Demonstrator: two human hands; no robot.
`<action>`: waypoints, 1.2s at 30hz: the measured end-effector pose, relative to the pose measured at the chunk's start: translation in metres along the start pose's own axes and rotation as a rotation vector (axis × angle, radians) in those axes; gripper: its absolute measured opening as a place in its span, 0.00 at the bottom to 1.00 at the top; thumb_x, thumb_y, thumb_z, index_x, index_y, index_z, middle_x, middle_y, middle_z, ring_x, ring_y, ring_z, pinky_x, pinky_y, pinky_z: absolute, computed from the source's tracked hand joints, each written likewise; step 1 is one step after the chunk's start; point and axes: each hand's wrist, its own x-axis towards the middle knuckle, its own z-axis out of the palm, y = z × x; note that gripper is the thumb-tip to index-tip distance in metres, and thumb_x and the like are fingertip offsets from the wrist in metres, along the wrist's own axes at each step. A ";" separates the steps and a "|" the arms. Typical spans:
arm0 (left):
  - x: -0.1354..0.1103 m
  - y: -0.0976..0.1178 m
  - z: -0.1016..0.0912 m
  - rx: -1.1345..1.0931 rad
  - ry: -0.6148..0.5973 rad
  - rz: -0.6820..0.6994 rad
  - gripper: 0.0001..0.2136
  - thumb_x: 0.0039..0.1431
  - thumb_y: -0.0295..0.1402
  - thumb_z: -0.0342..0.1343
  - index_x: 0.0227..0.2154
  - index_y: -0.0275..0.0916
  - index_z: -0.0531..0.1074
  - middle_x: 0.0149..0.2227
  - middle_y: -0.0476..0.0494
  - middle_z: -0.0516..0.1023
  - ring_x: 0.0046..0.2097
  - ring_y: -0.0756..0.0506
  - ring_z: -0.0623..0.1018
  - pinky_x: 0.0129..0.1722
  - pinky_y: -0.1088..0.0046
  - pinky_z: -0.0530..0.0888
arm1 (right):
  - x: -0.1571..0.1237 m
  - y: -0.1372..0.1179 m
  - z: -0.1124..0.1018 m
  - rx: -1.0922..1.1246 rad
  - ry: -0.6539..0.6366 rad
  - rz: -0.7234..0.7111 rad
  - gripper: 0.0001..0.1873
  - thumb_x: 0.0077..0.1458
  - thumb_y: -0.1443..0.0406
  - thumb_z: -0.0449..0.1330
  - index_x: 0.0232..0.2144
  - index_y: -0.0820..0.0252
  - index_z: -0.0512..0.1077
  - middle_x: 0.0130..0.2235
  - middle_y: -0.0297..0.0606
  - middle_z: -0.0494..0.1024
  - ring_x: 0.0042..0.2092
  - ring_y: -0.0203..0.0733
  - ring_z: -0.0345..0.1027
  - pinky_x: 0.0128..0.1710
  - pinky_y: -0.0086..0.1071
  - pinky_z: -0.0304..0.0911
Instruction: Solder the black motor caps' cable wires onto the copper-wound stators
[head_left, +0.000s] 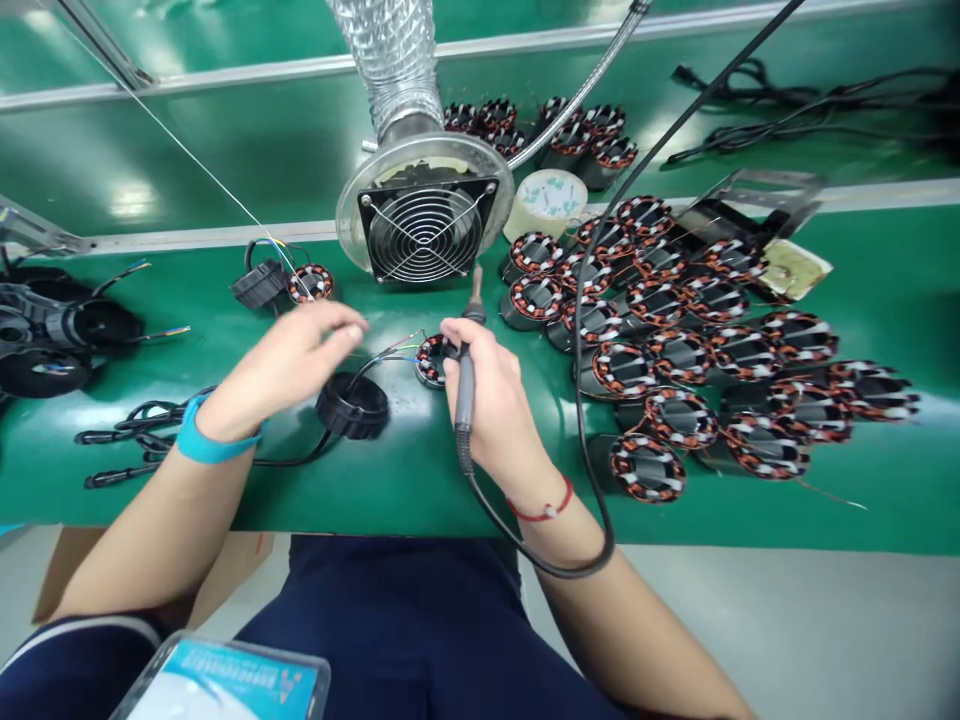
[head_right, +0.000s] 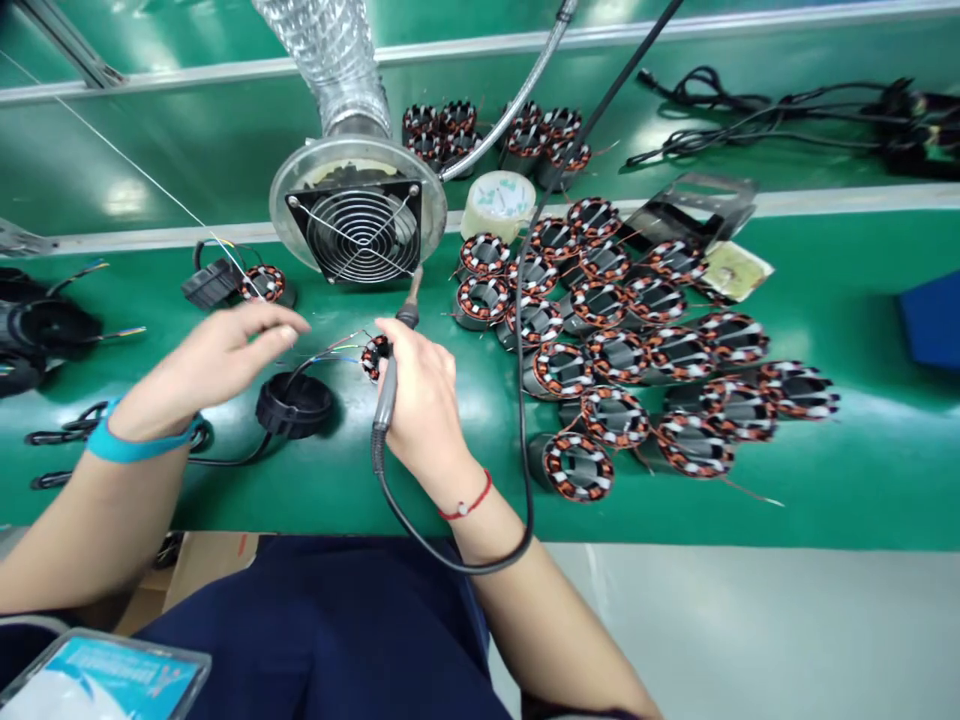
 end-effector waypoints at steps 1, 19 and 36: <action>-0.001 0.004 0.002 -0.085 -0.176 -0.030 0.16 0.63 0.45 0.50 0.38 0.38 0.76 0.42 0.44 0.80 0.46 0.41 0.75 0.51 0.63 0.70 | 0.001 0.002 0.002 -0.020 -0.032 -0.032 0.20 0.63 0.68 0.49 0.57 0.56 0.62 0.53 0.45 0.76 0.55 0.49 0.69 0.56 0.47 0.60; 0.040 0.044 0.016 -0.375 -0.498 -0.266 0.11 0.51 0.40 0.60 0.22 0.37 0.73 0.26 0.48 0.76 0.31 0.48 0.72 0.36 0.73 0.68 | -0.004 0.018 0.004 0.379 0.000 0.148 0.20 0.59 0.68 0.54 0.54 0.55 0.63 0.34 0.31 0.76 0.35 0.36 0.71 0.39 0.32 0.66; 0.039 0.060 0.024 -0.232 -0.501 -0.284 0.13 0.54 0.40 0.58 0.22 0.37 0.69 0.20 0.53 0.60 0.23 0.54 0.58 0.21 0.79 0.54 | -0.008 0.017 -0.002 0.248 0.106 0.037 0.21 0.61 0.69 0.52 0.56 0.53 0.62 0.40 0.36 0.79 0.42 0.42 0.74 0.45 0.39 0.68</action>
